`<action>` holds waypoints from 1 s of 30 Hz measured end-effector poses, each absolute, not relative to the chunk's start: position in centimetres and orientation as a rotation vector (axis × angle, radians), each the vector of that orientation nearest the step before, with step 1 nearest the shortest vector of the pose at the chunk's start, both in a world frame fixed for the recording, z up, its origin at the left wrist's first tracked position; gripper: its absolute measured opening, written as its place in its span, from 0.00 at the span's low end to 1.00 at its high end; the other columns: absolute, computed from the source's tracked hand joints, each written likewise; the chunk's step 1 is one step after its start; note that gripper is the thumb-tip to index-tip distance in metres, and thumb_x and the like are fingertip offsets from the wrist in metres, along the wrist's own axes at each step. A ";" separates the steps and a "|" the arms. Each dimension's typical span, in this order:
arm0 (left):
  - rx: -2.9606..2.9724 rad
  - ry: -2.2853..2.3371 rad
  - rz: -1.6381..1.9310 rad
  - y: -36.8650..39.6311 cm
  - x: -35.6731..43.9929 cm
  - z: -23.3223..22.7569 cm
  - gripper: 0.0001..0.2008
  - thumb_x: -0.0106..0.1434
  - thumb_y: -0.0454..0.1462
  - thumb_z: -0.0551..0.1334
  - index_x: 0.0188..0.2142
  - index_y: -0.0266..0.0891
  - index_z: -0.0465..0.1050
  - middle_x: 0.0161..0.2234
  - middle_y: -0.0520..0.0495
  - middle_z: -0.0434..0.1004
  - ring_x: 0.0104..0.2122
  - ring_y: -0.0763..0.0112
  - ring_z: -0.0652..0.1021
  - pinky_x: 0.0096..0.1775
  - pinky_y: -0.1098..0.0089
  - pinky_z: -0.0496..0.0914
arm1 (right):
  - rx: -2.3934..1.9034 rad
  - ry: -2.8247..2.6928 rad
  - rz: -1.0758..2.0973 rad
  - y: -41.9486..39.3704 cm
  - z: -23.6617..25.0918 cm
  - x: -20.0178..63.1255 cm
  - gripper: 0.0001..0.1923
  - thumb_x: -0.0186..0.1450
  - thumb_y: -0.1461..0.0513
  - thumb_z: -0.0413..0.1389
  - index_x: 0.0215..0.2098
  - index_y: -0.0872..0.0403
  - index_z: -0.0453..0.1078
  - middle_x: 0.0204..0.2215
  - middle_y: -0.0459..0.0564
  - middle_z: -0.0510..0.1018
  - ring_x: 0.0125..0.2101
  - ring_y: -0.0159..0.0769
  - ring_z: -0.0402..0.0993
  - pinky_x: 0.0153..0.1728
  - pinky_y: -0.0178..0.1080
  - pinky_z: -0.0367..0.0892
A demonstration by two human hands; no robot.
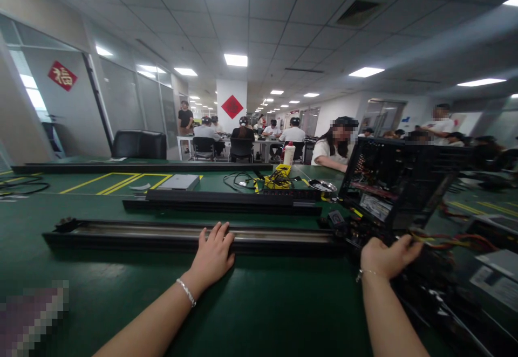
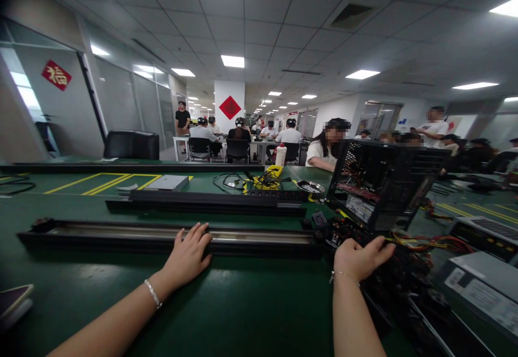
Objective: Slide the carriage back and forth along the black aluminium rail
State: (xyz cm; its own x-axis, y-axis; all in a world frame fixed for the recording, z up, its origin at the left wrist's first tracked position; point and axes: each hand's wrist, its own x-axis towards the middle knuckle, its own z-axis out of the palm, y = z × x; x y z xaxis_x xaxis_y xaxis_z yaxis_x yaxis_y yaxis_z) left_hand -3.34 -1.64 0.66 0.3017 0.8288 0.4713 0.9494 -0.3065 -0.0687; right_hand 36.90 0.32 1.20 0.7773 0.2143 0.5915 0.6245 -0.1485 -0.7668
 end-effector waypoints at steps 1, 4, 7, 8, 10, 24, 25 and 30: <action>-2.243 -1.604 -0.506 -1.6 -3.4 0.7 0.19 0.57 0.41 0.56 0.49 0.44 0.66 0.59 0.41 0.60 0.60 0.53 0.58 0.56 0.45 0.50 | -1.723 -0.660 -0.404 0.3 1.4 36.7 0.35 0.57 0.64 0.45 0.62 0.68 0.48 0.62 0.68 0.45 0.62 0.49 0.41 0.60 0.43 0.45; -2.261 -1.598 -0.527 -1.6 -3.5 0.7 0.21 0.57 0.43 0.56 0.51 0.44 0.64 0.60 0.41 0.59 0.60 0.53 0.57 0.56 0.45 0.50 | -1.724 -0.735 -0.454 0.4 1.8 35.4 0.30 0.59 0.63 0.44 0.58 0.68 0.57 0.58 0.66 0.58 0.59 0.44 0.52 0.58 0.36 0.50; -2.280 -1.590 -0.576 -1.5 -3.6 0.6 0.22 0.57 0.45 0.56 0.51 0.44 0.64 0.60 0.41 0.59 0.60 0.54 0.58 0.56 0.46 0.51 | -1.735 -1.074 -0.410 1.0 1.7 32.6 0.25 0.60 0.62 0.40 0.51 0.62 0.67 0.49 0.59 0.71 0.51 0.41 0.65 0.53 0.39 0.58; -2.284 -1.592 -0.597 -1.5 -3.6 0.5 0.22 0.58 0.45 0.55 0.51 0.44 0.64 0.60 0.42 0.60 0.60 0.54 0.58 0.56 0.46 0.51 | -1.720 -1.272 -0.370 1.2 1.5 31.4 0.24 0.60 0.62 0.40 0.49 0.59 0.70 0.47 0.56 0.73 0.48 0.40 0.67 0.51 0.41 0.59; -2.298 -1.602 -0.644 -1.4 -3.7 0.4 0.21 0.59 0.47 0.54 0.50 0.45 0.65 0.59 0.43 0.61 0.59 0.55 0.59 0.56 0.47 0.52 | -1.664 -1.669 -0.326 1.5 0.9 29.0 0.23 0.62 0.59 0.42 0.50 0.56 0.69 0.50 0.53 0.72 0.50 0.40 0.65 0.53 0.44 0.56; -1.704 -2.263 -0.808 4.6 -21.0 5.8 0.32 0.62 0.48 0.49 0.59 0.28 0.54 0.64 0.29 0.43 0.63 0.44 0.41 0.54 0.37 0.40 | -1.950 -1.902 -0.302 0.9 1.3 26.0 0.23 0.64 0.56 0.38 0.52 0.43 0.67 0.54 0.39 0.68 0.55 0.38 0.58 0.54 0.48 0.52; -1.630 -2.336 -0.796 4.4 -23.5 5.9 0.34 0.60 0.48 0.51 0.59 0.26 0.52 0.64 0.27 0.41 0.62 0.43 0.40 0.54 0.37 0.39 | -1.951 -1.902 -0.300 0.9 1.3 26.0 0.23 0.64 0.55 0.38 0.52 0.43 0.67 0.54 0.40 0.68 0.55 0.38 0.58 0.54 0.48 0.52; -1.326 -2.631 -0.715 1.7 -32.8 5.2 0.46 0.53 0.52 0.56 0.61 0.20 0.45 0.63 0.22 0.34 0.61 0.36 0.39 0.54 0.36 0.41 | -1.967 -1.885 -0.271 1.0 1.1 26.1 0.23 0.64 0.55 0.38 0.53 0.42 0.66 0.55 0.39 0.68 0.55 0.39 0.58 0.54 0.48 0.51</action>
